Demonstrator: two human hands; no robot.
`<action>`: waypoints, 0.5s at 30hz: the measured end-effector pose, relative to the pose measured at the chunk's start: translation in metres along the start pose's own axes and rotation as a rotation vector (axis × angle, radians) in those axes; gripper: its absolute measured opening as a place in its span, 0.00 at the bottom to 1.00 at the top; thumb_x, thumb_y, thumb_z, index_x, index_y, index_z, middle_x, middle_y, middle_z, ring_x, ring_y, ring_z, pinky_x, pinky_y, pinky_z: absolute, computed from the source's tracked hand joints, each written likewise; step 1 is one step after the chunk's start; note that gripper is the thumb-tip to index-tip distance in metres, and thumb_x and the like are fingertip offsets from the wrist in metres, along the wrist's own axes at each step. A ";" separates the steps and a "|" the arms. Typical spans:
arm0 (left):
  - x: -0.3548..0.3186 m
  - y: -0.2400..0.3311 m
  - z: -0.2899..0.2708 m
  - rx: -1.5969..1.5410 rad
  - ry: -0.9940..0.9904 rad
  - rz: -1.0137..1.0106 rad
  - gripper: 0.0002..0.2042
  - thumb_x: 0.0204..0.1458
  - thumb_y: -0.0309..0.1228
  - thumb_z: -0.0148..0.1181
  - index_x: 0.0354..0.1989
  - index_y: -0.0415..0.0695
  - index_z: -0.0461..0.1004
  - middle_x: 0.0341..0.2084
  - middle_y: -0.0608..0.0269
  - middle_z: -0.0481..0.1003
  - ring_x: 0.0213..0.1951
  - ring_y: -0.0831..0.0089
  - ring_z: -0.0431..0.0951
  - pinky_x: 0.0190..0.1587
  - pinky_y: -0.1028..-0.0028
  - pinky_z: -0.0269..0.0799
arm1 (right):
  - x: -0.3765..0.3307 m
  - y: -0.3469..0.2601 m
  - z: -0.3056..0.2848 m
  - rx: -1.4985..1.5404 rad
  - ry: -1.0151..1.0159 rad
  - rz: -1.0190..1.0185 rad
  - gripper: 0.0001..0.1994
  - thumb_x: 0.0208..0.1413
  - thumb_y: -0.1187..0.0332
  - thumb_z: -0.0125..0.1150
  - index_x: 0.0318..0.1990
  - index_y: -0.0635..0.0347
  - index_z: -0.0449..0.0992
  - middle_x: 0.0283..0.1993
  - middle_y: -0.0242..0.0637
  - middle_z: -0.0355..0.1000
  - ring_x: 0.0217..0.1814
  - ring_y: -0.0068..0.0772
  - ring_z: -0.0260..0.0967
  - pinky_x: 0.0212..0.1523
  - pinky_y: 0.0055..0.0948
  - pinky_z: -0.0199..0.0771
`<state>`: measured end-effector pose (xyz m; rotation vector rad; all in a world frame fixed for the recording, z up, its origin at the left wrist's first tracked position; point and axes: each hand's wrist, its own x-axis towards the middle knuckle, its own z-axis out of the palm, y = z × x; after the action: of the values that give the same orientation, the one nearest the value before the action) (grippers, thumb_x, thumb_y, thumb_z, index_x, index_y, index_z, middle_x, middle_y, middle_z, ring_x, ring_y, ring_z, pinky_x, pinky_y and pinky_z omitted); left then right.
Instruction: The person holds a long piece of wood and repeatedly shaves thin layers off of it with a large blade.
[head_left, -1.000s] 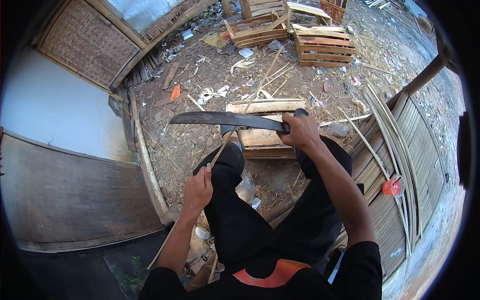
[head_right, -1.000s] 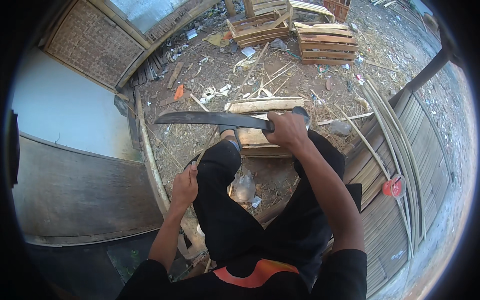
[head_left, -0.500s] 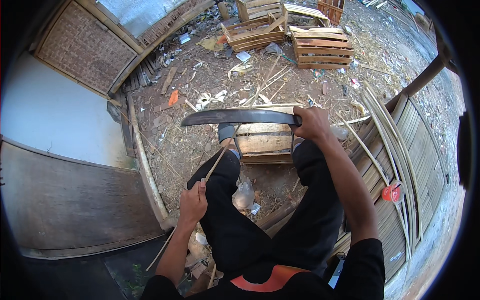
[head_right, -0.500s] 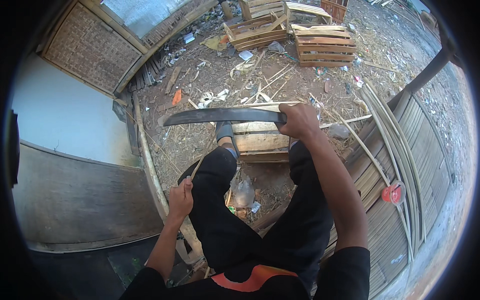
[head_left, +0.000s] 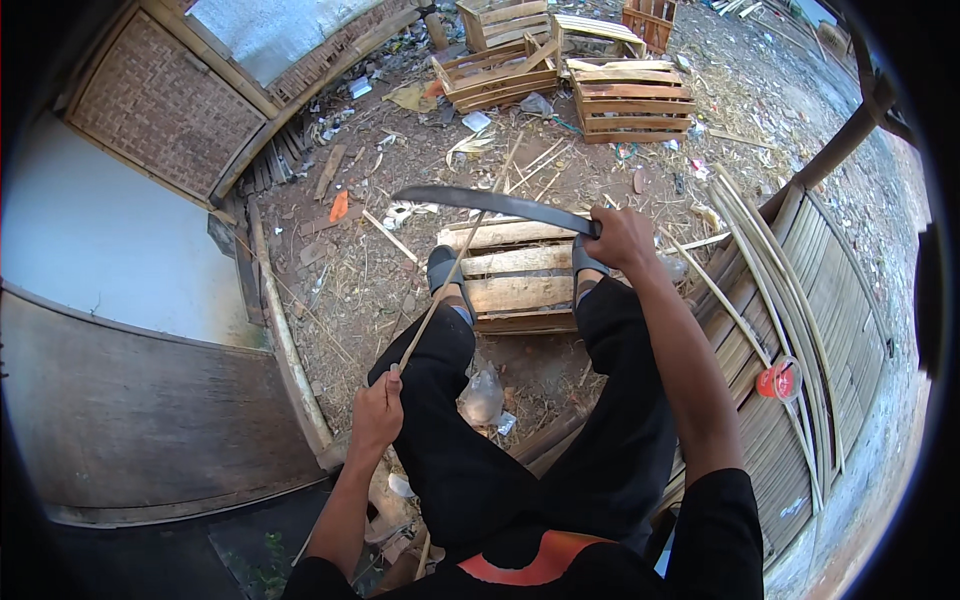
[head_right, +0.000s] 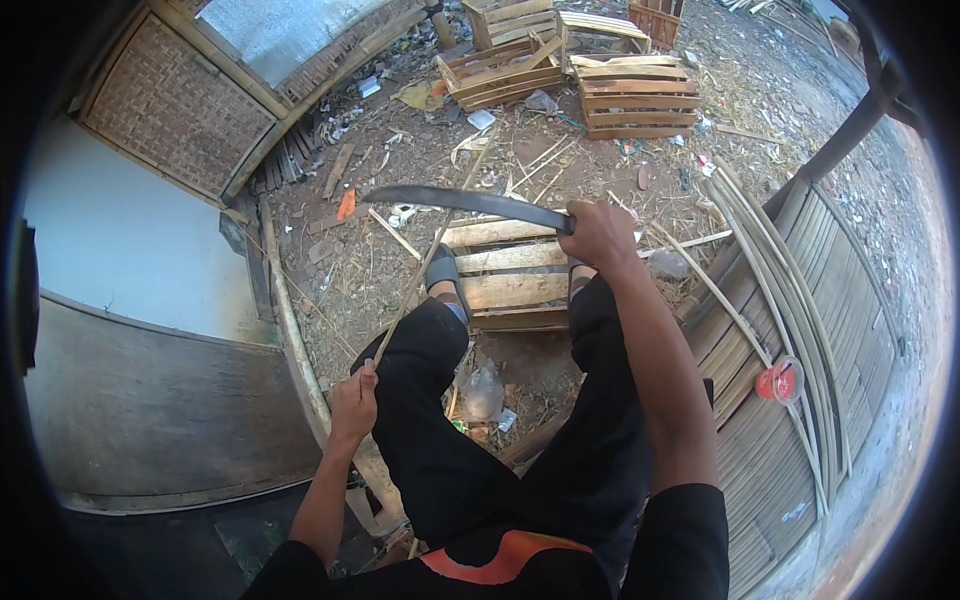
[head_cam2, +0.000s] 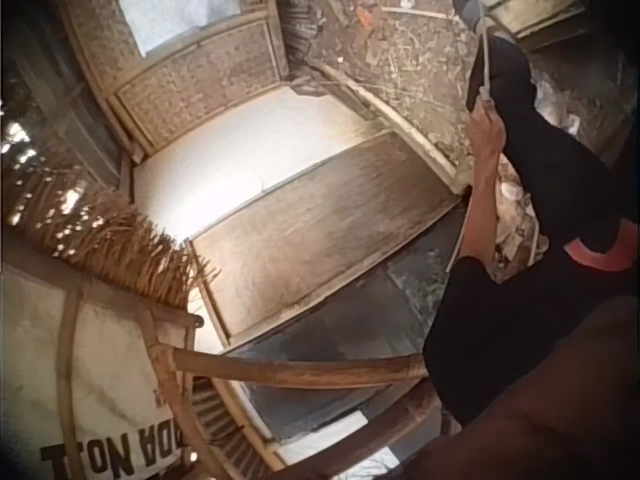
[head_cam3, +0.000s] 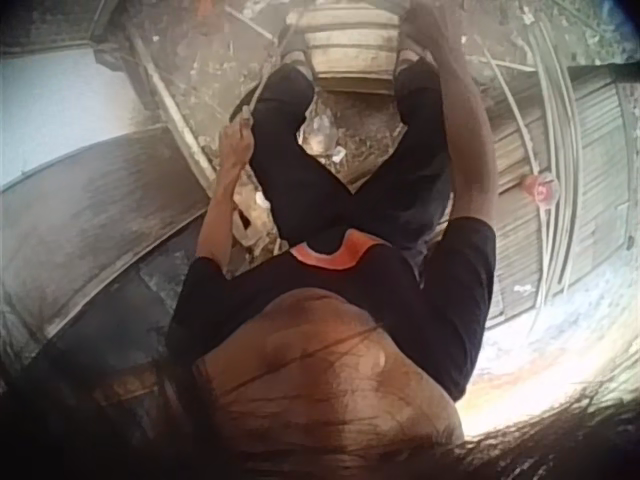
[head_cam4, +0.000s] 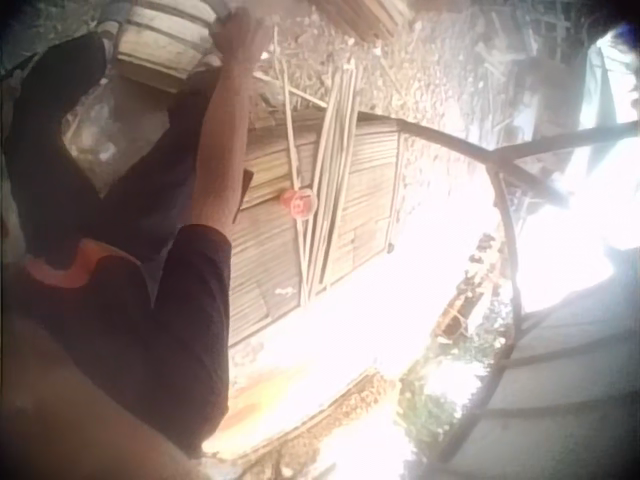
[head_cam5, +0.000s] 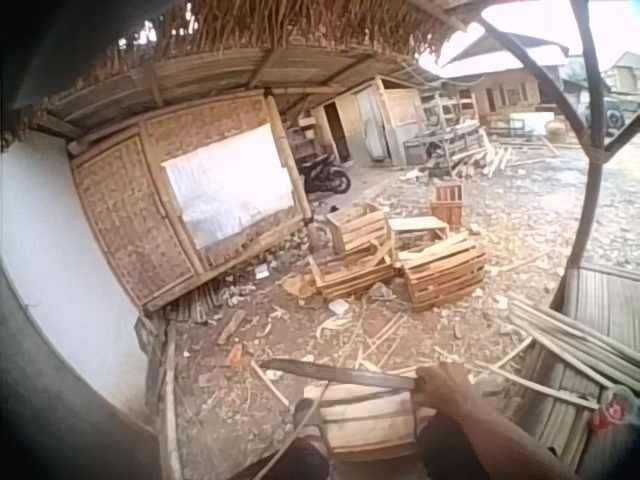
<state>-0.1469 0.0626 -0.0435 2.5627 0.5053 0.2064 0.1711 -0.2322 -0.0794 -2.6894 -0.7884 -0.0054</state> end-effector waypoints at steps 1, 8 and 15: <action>-0.001 0.002 -0.001 -0.005 0.005 0.005 0.23 0.68 0.43 0.41 0.28 0.38 0.71 0.13 0.44 0.66 0.18 0.42 0.70 0.21 0.54 0.61 | 0.006 0.012 0.000 0.062 0.077 0.208 0.15 0.45 0.57 0.62 0.37 0.56 0.81 0.30 0.48 0.78 0.35 0.54 0.77 0.39 0.47 0.76; 0.010 0.000 0.000 -0.066 0.026 -0.048 0.25 0.68 0.44 0.41 0.24 0.36 0.68 0.13 0.54 0.61 0.17 0.66 0.65 0.24 0.65 0.59 | -0.015 0.044 0.001 0.278 0.184 0.567 0.19 0.49 0.54 0.62 0.39 0.60 0.81 0.34 0.49 0.79 0.40 0.55 0.76 0.44 0.46 0.74; 0.017 -0.003 0.006 -0.263 -0.084 -0.086 0.25 0.68 0.45 0.41 0.24 0.36 0.65 0.14 0.67 0.60 0.20 0.79 0.61 0.24 0.70 0.57 | -0.027 0.016 -0.008 0.311 0.307 0.370 0.18 0.48 0.53 0.65 0.35 0.60 0.79 0.29 0.45 0.78 0.34 0.52 0.77 0.38 0.45 0.74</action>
<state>-0.1310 0.0689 -0.0492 2.2786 0.5193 0.1244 0.1577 -0.2615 -0.0797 -2.4149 -0.1765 -0.1853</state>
